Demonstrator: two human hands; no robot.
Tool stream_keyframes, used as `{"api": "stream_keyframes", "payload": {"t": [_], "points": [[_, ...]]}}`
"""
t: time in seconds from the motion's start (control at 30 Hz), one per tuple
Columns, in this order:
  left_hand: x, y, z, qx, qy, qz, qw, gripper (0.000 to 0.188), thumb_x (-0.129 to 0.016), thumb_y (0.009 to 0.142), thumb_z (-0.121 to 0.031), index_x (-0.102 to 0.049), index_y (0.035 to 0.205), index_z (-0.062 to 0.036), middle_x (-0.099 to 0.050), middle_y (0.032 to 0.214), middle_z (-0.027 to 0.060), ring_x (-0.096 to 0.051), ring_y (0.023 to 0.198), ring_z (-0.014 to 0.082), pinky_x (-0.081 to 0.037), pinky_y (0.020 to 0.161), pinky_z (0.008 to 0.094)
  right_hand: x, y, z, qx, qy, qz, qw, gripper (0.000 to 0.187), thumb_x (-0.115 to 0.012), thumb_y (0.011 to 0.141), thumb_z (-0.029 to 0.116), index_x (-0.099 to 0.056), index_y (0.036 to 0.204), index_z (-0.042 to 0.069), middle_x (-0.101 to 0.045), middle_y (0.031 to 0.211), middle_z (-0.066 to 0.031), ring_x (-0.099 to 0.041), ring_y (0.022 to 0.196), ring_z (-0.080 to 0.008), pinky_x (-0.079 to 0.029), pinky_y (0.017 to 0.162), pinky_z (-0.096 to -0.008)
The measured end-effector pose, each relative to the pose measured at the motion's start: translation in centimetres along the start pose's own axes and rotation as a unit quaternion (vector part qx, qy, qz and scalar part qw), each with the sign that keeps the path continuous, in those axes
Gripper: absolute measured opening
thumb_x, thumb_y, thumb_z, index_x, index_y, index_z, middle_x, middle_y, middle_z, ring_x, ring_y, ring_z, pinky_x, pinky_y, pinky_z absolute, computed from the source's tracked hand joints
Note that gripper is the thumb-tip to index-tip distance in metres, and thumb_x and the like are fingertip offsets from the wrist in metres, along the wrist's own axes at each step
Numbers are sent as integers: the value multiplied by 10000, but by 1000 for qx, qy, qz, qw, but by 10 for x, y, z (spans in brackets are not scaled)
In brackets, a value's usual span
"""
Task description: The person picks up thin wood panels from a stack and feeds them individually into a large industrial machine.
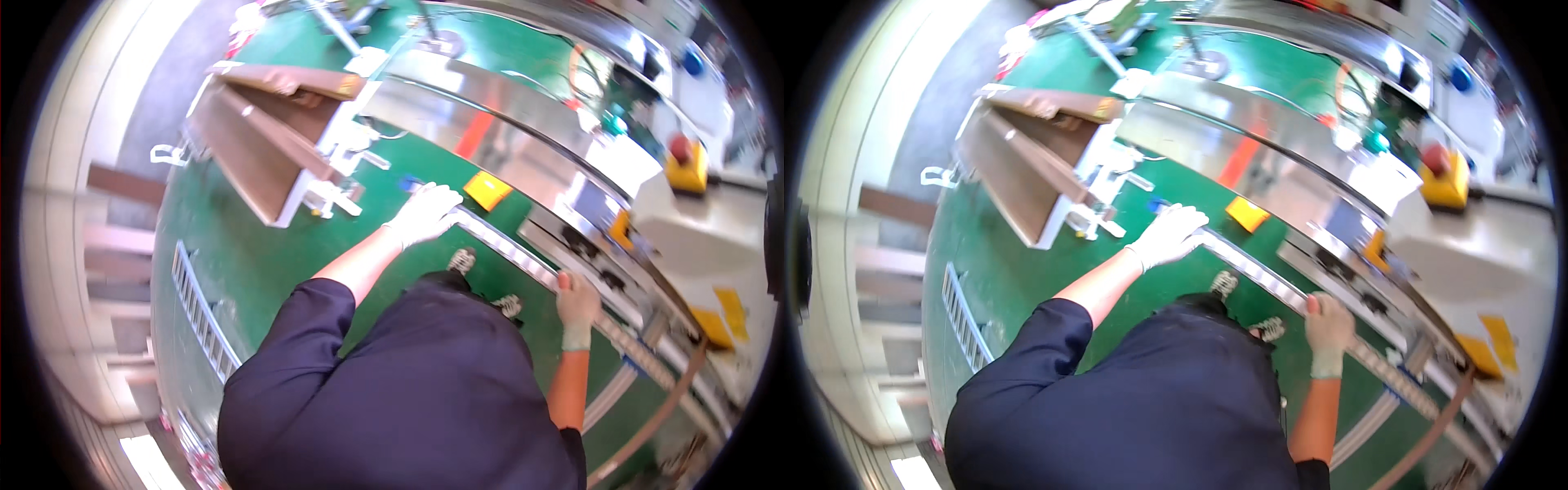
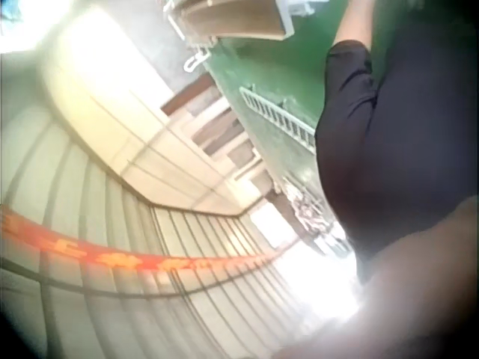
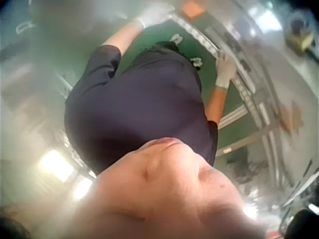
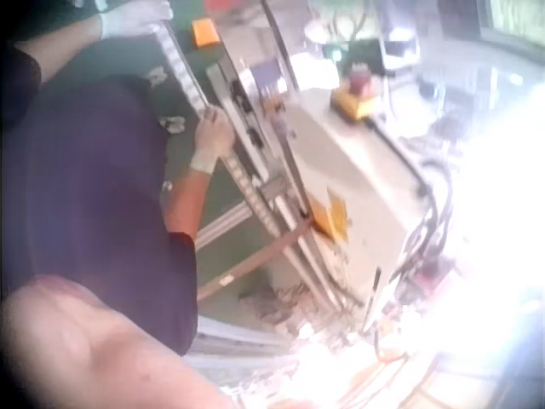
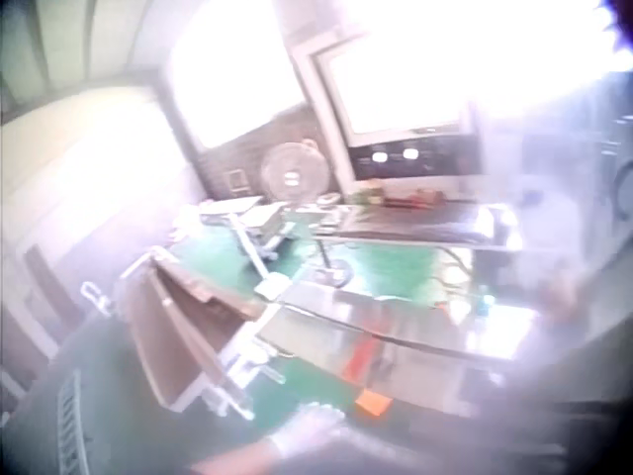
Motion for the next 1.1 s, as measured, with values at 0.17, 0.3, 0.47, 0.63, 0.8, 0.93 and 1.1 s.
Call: {"api": "stream_keyframes", "payload": {"t": [0.17,0.3,0.47,0.63,0.8,0.93,1.1], "points": [[43,-96,157,203,90,40,974,516,-581,987,-264,-557,1463,-67,-544,1517,182,-462,1460,350,-343,1239,478,-5,9,38,36,-24,-40,998,447,-520,1076,472,-758,998,102,-750,978,-134,-715,900,-391,-550,767,-466],[77,-156,259,297,154,117,935,675,-625,939,-178,-435,1584,-118,-388,1645,202,-327,1549,420,-325,1250,530,-10,23,73,35,-2,-57,998,412,-540,1080,424,-751,1025,75,-744,970,-150,-713,908,-390,-554,776,-446],[67,-202,353,348,209,121,906,698,-643,909,-134,-453,1578,-185,-378,1661,158,-280,1585,380,-366,1227,489,-46,53,148,114,-2,-28,993,287,-598,1036,305,-741,982,62,-729,925,-173,-708,864,-391,-551,773,-468],[75,-173,366,249,218,102,938,356,-615,940,-146,-689,1288,-151,-552,1519,105,-433,1494,314,-391,1212,456,-88,87,226,99,-4,39,994,248,-673,992,326,-770,985,98,-750,921,-144,-726,871,-356,-563,784,-446],[96,-178,318,155,127,105,974,515,-758,749,-125,-700,1260,-122,-606,1477,110,-463,1480,319,-366,1219,480,-109,106,289,191,136,31,972,207,-699,967,209,-757,1061,34,-750,1061,-175,-708,1013,-367,-550,923,-440],[105,-151,238,45,42,81,995,546,-777,638,-197,-696,1173,-118,-672,1174,113,-607,1221,283,-406,1145,481,-109,95,345,253,193,80,945,246,-732,947,175,-742,1139,22,-751,1115,-164,-705,1063,-334,-529,996,-443],[93,-85,140,-129,-72,7,989,551,-855,679,-364,-694,1142,-112,-696,1120,105,-654,1120,322,-501,1032,451,-121,88,365,158,279,285,903,627,-704,976,103,-468,1548,9,-699,1225,-121,-675,1010,-167,-543,927,-308]]}}
Point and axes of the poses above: each hand's wrist, its own y-axis towards the middle knuckle, its own x-axis out of the back of the hand, z = x × y, the point moved 6 cm from there along y, towards the middle knuckle
